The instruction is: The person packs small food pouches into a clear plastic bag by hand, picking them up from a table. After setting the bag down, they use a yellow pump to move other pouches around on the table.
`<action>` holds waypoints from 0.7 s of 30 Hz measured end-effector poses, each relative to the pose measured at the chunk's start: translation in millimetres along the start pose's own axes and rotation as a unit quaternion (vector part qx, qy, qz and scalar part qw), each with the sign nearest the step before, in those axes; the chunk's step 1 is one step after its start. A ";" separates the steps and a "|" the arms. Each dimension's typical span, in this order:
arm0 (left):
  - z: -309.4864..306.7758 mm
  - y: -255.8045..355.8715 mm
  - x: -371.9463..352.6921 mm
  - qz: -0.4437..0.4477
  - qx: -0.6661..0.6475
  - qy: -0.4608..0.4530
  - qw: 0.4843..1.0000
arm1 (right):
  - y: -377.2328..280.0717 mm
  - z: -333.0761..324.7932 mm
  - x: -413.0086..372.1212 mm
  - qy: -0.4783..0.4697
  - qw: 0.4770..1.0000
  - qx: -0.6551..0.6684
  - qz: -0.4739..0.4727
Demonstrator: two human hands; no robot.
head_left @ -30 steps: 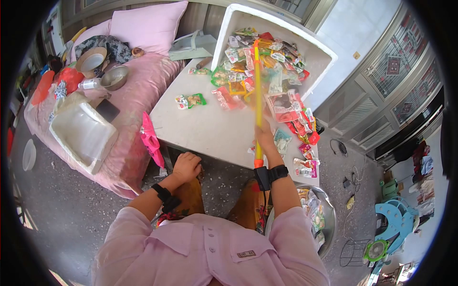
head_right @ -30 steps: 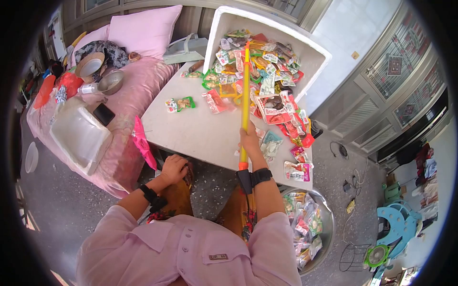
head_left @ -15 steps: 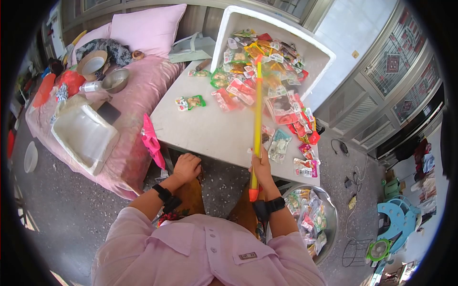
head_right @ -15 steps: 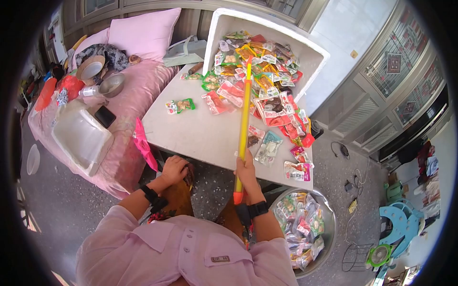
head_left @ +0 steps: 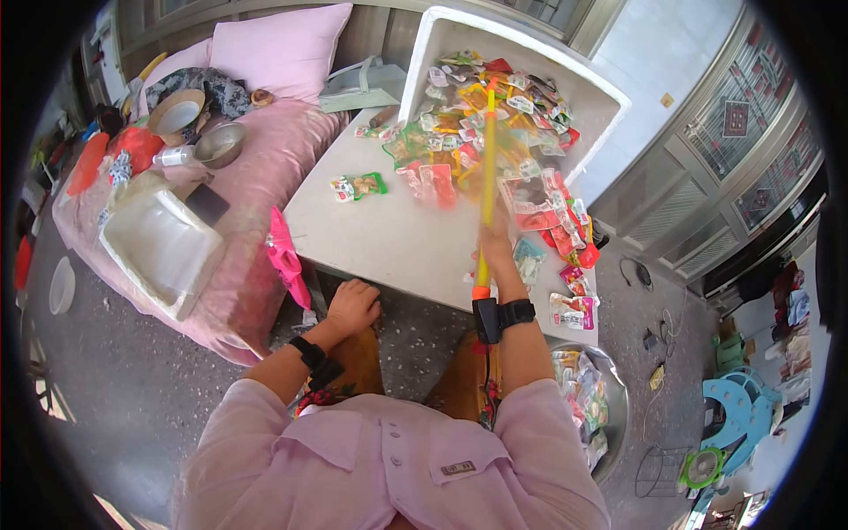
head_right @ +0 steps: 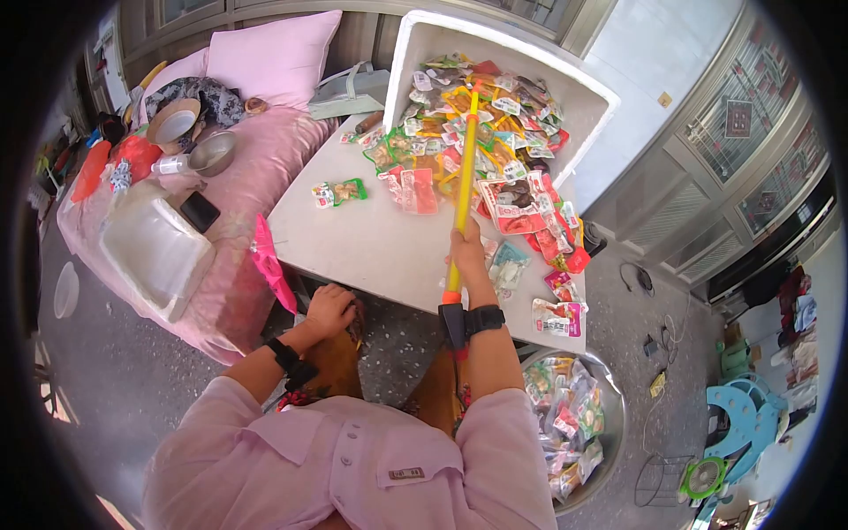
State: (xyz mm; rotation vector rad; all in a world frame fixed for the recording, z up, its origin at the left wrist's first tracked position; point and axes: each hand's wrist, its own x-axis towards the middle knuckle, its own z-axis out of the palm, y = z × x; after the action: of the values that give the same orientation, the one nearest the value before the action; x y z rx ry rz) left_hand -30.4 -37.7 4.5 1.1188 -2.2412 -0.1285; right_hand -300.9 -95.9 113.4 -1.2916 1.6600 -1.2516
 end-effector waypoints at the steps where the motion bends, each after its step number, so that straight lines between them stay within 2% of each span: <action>1: -1.1 -0.2 -0.4 -0.002 0.000 0.002 1.000 | 9.4 3.5 -6.0 -0.004 1.000 0.009 0.014; 6: -3.0 -2.2 -3.0 0.001 -0.002 -0.004 1.000 | 45.8 1.7 -57.5 -0.026 0.997 0.060 0.037; 11: -4.5 1.2 -1.4 0.006 -0.003 -0.002 1.000 | 39.3 -10.4 -94.6 -0.035 0.994 0.103 0.027; 21: -1.5 3.0 -1.0 0.020 -0.005 0.019 1.000 | 43.6 1.3 -182.0 -0.060 0.989 0.090 0.097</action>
State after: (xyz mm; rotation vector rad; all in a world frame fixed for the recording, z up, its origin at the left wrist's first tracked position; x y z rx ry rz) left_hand -31.2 -34.8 6.2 1.0608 -2.2264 -0.1016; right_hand -262.8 80.5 63.6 -1.0491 1.5102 -1.1559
